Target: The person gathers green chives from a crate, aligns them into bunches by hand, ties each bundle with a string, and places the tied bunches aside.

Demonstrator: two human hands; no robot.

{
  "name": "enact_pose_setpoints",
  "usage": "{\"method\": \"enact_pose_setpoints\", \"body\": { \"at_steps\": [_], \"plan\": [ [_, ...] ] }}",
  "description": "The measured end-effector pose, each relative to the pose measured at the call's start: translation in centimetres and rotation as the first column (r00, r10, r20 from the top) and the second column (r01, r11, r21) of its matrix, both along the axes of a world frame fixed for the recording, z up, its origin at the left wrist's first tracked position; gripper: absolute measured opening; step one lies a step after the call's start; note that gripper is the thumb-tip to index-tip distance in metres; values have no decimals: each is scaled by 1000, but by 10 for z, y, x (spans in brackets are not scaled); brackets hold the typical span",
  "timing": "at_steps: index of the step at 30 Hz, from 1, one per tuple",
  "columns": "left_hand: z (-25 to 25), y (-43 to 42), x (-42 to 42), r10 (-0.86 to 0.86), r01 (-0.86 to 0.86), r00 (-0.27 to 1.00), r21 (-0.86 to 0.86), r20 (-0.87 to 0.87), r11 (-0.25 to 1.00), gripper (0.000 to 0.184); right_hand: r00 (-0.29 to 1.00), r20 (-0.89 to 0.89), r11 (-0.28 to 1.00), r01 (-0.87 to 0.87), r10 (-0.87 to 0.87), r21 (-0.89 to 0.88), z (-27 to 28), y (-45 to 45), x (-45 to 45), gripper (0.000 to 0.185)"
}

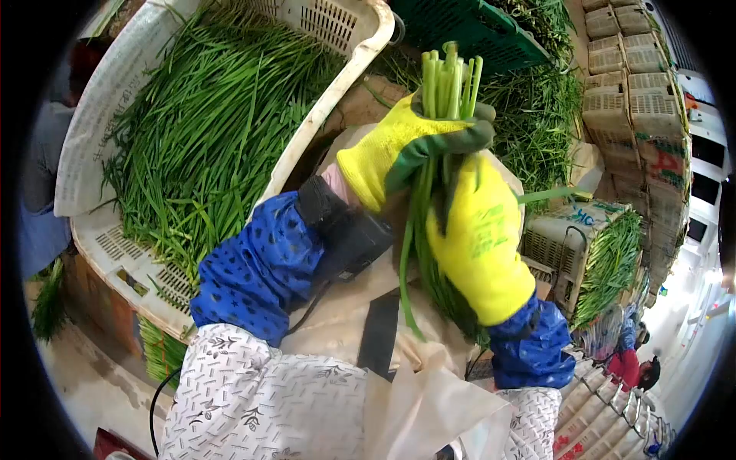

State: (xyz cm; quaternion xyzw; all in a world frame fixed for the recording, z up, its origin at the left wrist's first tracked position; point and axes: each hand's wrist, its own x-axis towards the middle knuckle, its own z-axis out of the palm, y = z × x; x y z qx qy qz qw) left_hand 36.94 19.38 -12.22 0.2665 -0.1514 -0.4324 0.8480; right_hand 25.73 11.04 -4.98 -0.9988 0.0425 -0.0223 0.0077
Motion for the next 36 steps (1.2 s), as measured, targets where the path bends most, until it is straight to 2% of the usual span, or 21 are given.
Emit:
{"method": "enact_pose_setpoints", "body": {
  "at_steps": [1,2,3,4,6,7,9,11,12,13,15,16,19,21,22,25,28,31,33,35,36],
  "plan": [
    [6,5,1,-31,30,998,-16,-57,999,35,996,-17,993,-91,90,-68,10,5,0,61],
    [13,9,3,-61,58,992,-32,-114,998,31,989,-33,989,-146,146,-5,26,1,3,61],
    [4,7,6,-70,66,994,-49,-83,997,67,978,-48,978,-202,205,60,46,-9,6,61],
    [1,5,8,-39,39,999,-47,1,998,66,975,-133,970,-152,179,192,63,-20,12,55],
    [4,5,8,-40,41,999,-83,14,996,64,993,115,878,-76,24,473,68,-40,27,27],
    [9,7,7,-69,63,996,-119,-53,991,63,990,109,863,28,-95,504,70,-52,38,22],
    [11,7,6,-87,63,986,-166,-139,984,61,985,-97,856,171,-142,488,60,-69,51,22],
    [3,9,6,-54,19,981,-182,-184,983,59,974,-199,780,207,-108,591,30,-67,50,26],
    [1,10,8,-24,0,992,-193,-124,981,52,821,-511,454,568,-254,687,38,-53,45,34],
    [-1,12,10,3,-21,993,-155,-115,988,50,904,-387,321,426,-182,846,4,-61,33,39],
    [-3,16,7,29,-37,994,-74,-103,997,47,934,-293,299,345,-205,890,-4,-51,31,36],
    [-3,14,5,27,-45,989,-121,-146,992,42,939,-266,290,322,-218,901,-5,-47,29,34],
    [-11,9,15,68,-53,995,-208,70,977,29,919,-317,262,374,-235,890,3,-42,30,30],
    [-18,7,13,61,-56,998,-316,4,947,24,886,-388,236,446,-253,864,0,-45,31,29],
    [-19,5,12,54,-62,998,-370,-34,927,23,935,-315,165,340,-165,926,0,-40,33,29],
    [-23,8,13,10,-30,999,-383,-52,923,35,886,-450,74,459,-107,885,9,-34,39,23],
    [-12,21,15,31,-32,999,-217,-7,976,41,929,-315,113,340,-196,933,-4,-33,38,17],
    [-9,16,9,74,-102,991,-270,-111,958,46,925,-231,95,270,-301,958,-9,-33,37,12],
    [-19,16,14,65,-68,998,-249,-19,966,54,912,-160,124,221,-379,967,-7,-39,37,11],
    [-8,18,15,-5,-23,996,-301,-90,953,60,934,204,519,-24,-293,855,-12,-43,43,13],
    [-3,17,12,-4,-52,983,-300,-182,952,64,912,194,517,23,-362,856,-11,-40,44,12]
  ]
}}
